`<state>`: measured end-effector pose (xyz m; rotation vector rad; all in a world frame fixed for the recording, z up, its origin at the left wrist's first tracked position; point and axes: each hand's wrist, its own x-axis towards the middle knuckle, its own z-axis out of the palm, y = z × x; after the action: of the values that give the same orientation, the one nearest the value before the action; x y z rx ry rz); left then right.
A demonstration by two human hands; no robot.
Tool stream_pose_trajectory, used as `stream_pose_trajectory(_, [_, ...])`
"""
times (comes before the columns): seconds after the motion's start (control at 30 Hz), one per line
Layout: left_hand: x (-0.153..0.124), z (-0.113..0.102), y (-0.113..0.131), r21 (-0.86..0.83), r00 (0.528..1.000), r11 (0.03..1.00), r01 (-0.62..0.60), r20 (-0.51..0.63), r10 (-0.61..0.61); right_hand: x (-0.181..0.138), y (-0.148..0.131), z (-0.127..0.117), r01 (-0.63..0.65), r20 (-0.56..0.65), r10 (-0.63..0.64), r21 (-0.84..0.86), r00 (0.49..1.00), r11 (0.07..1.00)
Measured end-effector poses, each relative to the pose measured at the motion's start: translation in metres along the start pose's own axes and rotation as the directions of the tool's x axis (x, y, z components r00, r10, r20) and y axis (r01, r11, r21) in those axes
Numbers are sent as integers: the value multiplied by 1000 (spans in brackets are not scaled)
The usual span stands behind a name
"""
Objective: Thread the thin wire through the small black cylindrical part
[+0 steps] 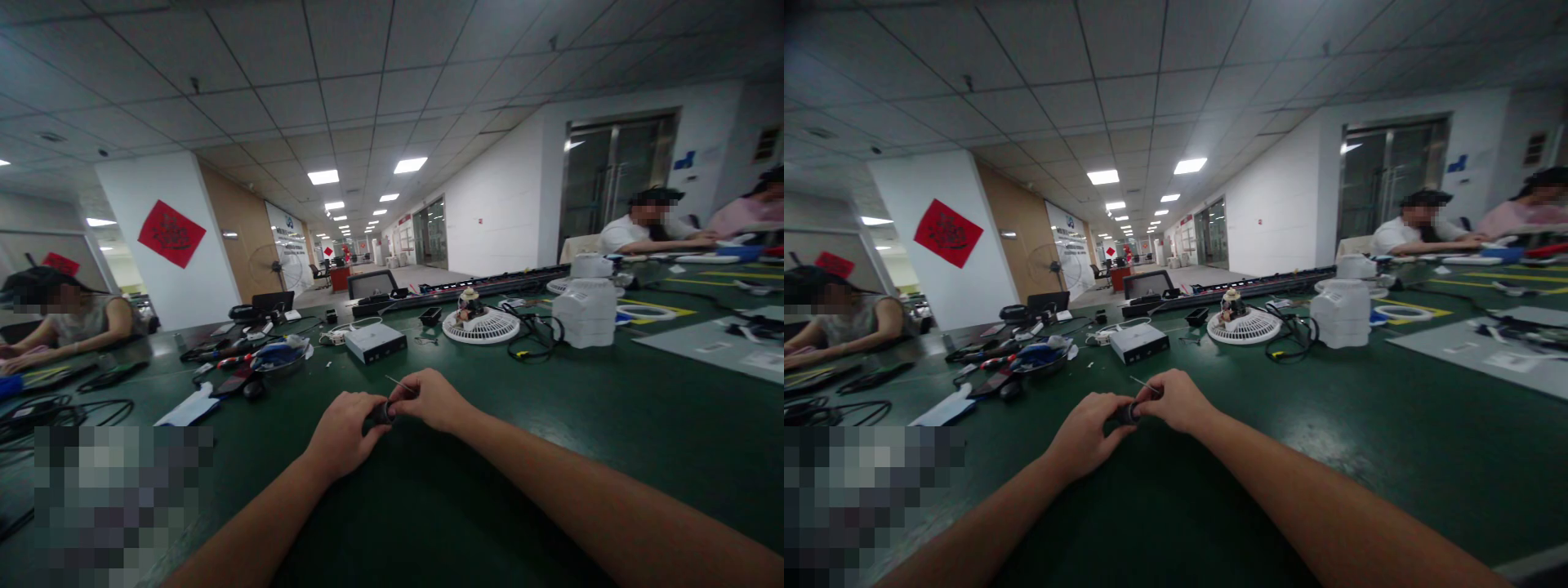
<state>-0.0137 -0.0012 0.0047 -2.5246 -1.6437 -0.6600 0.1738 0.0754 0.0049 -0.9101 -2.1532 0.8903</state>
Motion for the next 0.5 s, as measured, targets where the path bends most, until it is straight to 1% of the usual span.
stream_pose_trajectory(0.1, [0,0,-2,-17,999,999,-45,21,45,1,6,2,-7,50,7,-7,999,1000])
stream_pose_trajectory(0.17, [-1,1,-4,-35,999,999,-28,39,29,1,9,2,-13,83,12,6,996,1000])
stream_pose_trajectory(0.27, [0,2,-6,-61,997,998,21,78,-16,2,12,-1,-15,185,-2,90,983,996])
stream_pose_trajectory(0.33, [0,1,-6,-58,994,998,1,113,6,2,12,-3,-29,259,-6,131,966,991])
stream_pose_trajectory(0.37, [1,-1,-5,-47,991,999,-23,134,29,1,11,-4,-41,275,4,128,961,991])
stream_pose_trajectory(0.43, [3,-5,-4,6,987,999,-53,155,52,1,9,-4,-67,262,48,65,964,996])
stream_pose_trajectory(0.47, [4,-8,-5,58,990,998,-33,137,25,1,8,-3,-82,235,76,15,969,997])
stream_pose_trajectory(0.5, [5,-12,-6,133,995,991,28,88,-40,1,6,-3,-97,201,103,-43,974,994])
